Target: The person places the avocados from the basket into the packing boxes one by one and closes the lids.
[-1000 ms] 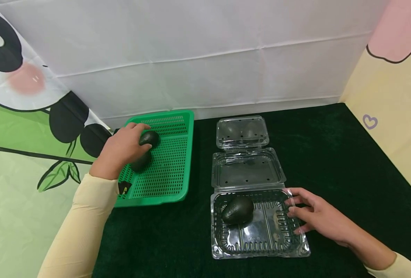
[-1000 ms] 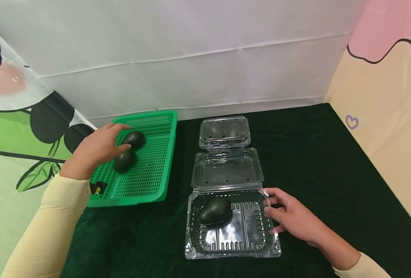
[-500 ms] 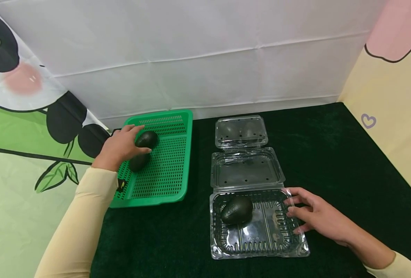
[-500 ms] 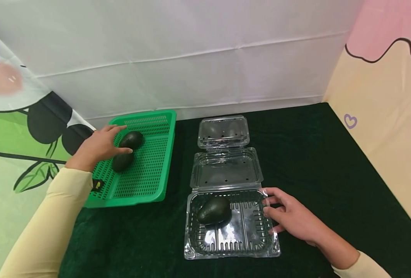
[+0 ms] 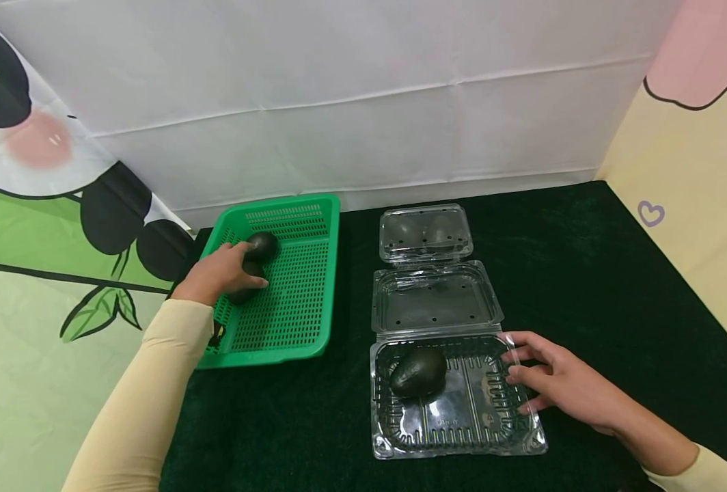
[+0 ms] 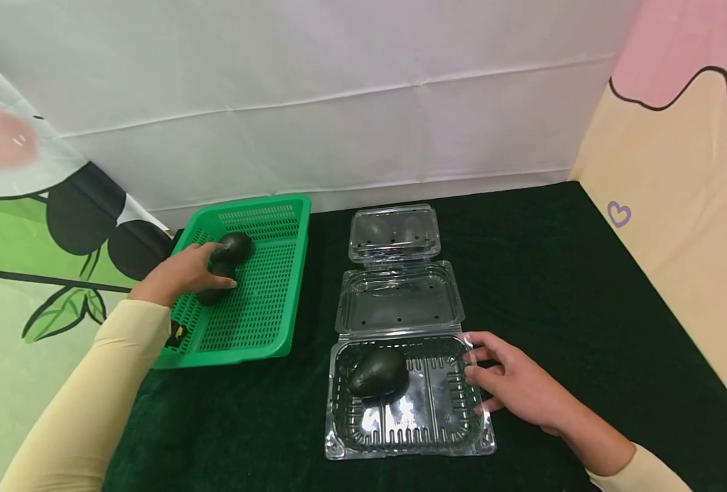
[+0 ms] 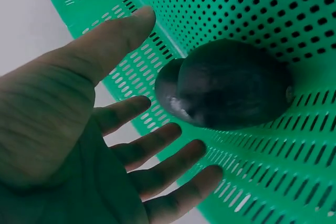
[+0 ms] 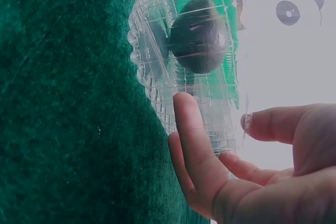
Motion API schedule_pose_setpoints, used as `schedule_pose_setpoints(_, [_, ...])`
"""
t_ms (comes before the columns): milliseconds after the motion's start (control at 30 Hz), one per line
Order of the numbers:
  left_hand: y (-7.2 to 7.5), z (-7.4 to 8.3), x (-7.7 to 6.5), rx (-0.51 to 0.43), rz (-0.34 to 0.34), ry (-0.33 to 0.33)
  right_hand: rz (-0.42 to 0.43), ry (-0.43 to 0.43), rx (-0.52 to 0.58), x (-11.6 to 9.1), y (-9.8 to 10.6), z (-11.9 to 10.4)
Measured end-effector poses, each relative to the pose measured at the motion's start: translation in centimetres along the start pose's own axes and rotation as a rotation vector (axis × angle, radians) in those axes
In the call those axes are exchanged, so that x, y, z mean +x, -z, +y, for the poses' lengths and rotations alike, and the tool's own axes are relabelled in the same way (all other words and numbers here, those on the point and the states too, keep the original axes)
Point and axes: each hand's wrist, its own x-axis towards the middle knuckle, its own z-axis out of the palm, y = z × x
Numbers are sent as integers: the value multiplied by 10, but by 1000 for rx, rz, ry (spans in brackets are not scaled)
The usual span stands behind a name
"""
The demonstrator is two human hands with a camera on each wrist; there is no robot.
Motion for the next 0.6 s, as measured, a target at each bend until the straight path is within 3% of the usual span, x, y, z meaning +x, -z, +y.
schedule_pose_setpoints(167, [-6,-5,1,-43,-33,-3,0,3,0,0,0,0])
schedule_pose_setpoints(600, [-24,-11,10,-29,-1,-34,-4,8,-2,-1,0,-1])
